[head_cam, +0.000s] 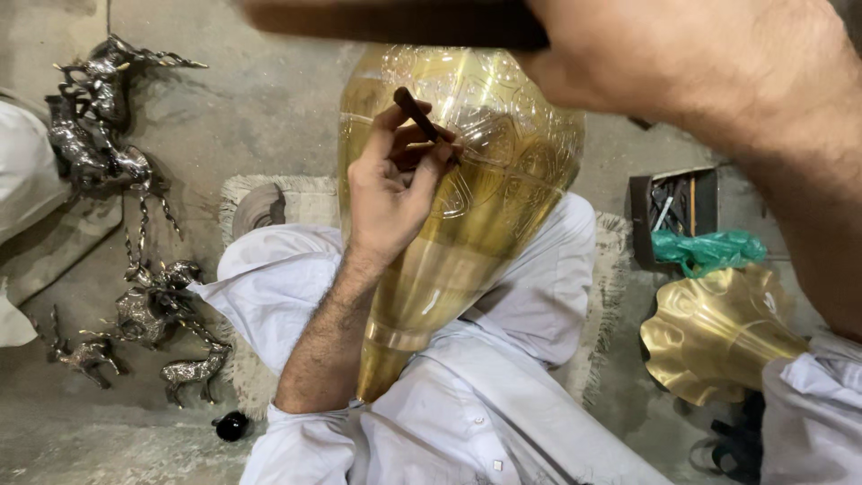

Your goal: The person sits on the floor with a large brass vase on their lap and engraves decorative patterns into its surface, holding a chisel against the metal and striking it with a wooden mallet, repositioning the chisel along a marked line as they work.

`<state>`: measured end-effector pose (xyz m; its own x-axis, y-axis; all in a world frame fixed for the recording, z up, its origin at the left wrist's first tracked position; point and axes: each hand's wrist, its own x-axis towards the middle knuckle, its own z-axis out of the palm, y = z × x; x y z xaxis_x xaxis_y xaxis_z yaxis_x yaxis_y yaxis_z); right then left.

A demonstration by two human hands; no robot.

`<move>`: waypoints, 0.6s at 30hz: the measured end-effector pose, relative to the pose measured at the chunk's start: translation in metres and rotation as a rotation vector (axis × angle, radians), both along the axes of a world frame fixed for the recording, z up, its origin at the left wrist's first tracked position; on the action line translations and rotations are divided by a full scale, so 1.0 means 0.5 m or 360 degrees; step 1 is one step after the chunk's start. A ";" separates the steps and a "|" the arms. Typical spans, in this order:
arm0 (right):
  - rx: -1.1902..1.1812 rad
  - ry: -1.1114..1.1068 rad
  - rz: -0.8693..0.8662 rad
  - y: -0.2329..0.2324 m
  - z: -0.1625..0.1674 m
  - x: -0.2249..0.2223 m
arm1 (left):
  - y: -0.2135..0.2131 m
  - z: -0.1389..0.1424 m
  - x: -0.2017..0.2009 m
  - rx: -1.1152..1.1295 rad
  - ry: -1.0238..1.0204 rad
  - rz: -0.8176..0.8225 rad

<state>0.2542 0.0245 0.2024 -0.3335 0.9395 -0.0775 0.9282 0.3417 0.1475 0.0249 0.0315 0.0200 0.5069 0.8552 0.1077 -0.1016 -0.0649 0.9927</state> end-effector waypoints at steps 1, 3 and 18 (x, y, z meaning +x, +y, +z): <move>0.0005 -0.0017 0.0003 0.001 0.007 -0.004 | 0.001 -0.001 0.000 0.0022 0.0005 0.0011; 0.0019 -0.0047 0.0002 0.003 0.017 -0.017 | 0.004 -0.005 0.001 0.0066 0.0016 0.0025; -0.0159 0.0503 -0.0360 -0.025 -0.030 0.033 | 0.049 0.023 -0.003 0.0258 0.0245 -0.0357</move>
<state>0.2709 0.0120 0.1872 -0.1410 0.9851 -0.0986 0.9759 0.1216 -0.1811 0.0234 0.0559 0.0316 0.7017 0.6983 0.1410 0.0192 -0.2165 0.9761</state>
